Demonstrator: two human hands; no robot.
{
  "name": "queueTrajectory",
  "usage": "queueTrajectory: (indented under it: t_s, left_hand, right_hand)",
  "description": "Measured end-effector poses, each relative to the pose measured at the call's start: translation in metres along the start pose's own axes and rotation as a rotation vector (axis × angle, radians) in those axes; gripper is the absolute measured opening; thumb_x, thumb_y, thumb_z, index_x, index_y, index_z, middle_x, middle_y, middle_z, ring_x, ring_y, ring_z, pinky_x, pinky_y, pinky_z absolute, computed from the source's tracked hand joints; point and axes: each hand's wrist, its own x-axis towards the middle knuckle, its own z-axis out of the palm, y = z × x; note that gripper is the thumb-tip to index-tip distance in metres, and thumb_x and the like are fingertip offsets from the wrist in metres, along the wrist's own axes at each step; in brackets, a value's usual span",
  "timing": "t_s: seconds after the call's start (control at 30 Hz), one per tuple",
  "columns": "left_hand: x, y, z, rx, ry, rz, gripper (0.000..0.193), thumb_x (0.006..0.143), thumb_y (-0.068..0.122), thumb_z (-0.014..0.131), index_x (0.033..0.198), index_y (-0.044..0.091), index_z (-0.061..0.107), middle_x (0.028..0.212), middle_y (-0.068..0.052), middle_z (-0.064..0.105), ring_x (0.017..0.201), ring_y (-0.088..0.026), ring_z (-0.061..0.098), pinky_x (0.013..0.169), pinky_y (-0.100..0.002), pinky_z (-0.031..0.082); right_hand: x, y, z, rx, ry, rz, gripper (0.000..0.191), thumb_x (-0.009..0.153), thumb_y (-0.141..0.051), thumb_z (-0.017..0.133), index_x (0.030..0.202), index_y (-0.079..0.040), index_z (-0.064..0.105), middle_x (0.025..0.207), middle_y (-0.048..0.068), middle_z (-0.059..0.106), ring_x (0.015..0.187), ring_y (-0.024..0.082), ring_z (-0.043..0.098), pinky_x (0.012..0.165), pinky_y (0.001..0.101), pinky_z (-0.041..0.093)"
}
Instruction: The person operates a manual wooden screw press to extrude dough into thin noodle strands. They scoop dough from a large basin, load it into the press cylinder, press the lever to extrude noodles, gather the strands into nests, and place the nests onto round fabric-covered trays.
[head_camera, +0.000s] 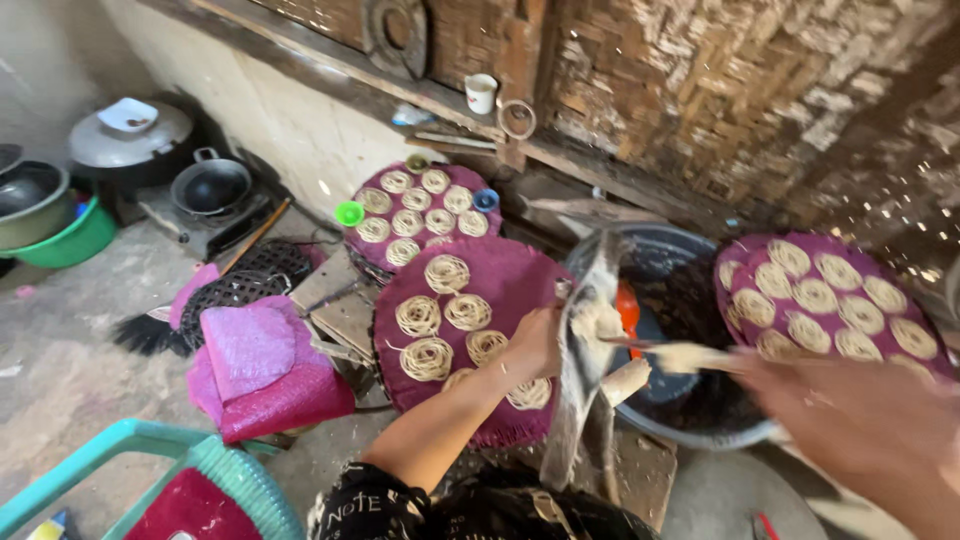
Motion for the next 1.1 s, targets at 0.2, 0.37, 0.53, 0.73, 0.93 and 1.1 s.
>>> queueTrajectory:
  t_s: [0.2, 0.37, 0.53, 0.73, 0.93, 1.1]
  left_hand:
    - [0.027, -0.003, 0.043, -0.424, 0.216, -0.157, 0.054, 0.081, 0.023, 0.078, 0.126, 0.000, 0.059, 0.117, -0.018, 0.072, 0.104, -0.030, 0.073, 0.097, -0.037, 0.056]
    - [0.029, 0.018, 0.067, -0.148, 0.201, -0.104, 0.048, 0.080, 0.022, 0.077, 0.123, 0.002, 0.067, 0.117, -0.019, 0.072, 0.095, -0.031, 0.074, 0.089, -0.034, 0.059]
    - [0.023, 0.004, 0.040, -0.447, 0.316, -0.184, 0.050, 0.077, 0.023, 0.080, 0.119, 0.000, 0.065, 0.111, -0.016, 0.076, 0.099, -0.027, 0.075, 0.090, -0.035, 0.058]
    - [0.023, 0.016, 0.039, -0.034, 0.252, 0.064, 0.042, 0.079, 0.019, 0.083, 0.116, 0.002, 0.072, 0.112, -0.021, 0.074, 0.101, -0.035, 0.072, 0.089, -0.039, 0.058]
    - [0.024, 0.006, 0.014, -0.368, 0.183, -0.274, 0.042, 0.074, 0.021, 0.079, 0.110, 0.002, 0.073, 0.103, -0.019, 0.079, 0.095, -0.028, 0.080, 0.084, -0.036, 0.062]
    - [0.021, 0.015, 0.028, 0.007, 0.213, 0.032, 0.042, 0.074, 0.022, 0.082, 0.110, 0.003, 0.074, 0.104, -0.020, 0.075, 0.093, -0.035, 0.073, 0.084, -0.040, 0.060]
  right_hand:
    - [0.042, 0.003, 0.092, 1.077, 0.705, -0.298, 0.029, 0.099, -0.018, 0.071, 0.124, -0.005, 0.068, 0.099, 0.001, 0.072, 0.087, 0.009, 0.065, 0.078, 0.0259, 0.053]
    - [0.055, -0.034, 0.140, 1.010, 0.477, -0.218, 0.033, 0.094, -0.020, 0.075, 0.124, -0.006, 0.076, 0.089, 0.005, 0.077, 0.061, 0.014, 0.050, 0.057, 0.0289, 0.041]
    - [0.019, -0.002, 0.115, 0.746, 0.753, -0.394, 0.032, 0.089, -0.027, 0.078, 0.113, -0.005, 0.075, 0.085, 0.003, 0.077, 0.069, 0.007, 0.067, 0.068, 0.0194, 0.053]
    - [0.025, -0.019, 0.114, 0.346, 1.156, -0.340, 0.025, 0.090, -0.022, 0.085, 0.106, -0.004, 0.080, 0.088, 0.008, 0.077, 0.066, 0.015, 0.066, 0.059, 0.0276, 0.050]
    - [0.021, -0.024, 0.114, 0.518, 1.052, -0.513, 0.028, 0.081, -0.028, 0.081, 0.100, -0.008, 0.077, 0.086, 0.007, 0.073, 0.069, 0.013, 0.069, 0.058, 0.0254, 0.053]
    - [0.042, -0.034, 0.098, 0.313, 0.953, -0.091, 0.031, 0.084, -0.030, 0.084, 0.107, -0.009, 0.083, 0.070, 0.005, 0.075, 0.053, 0.017, 0.066, 0.052, 0.0330, 0.048]
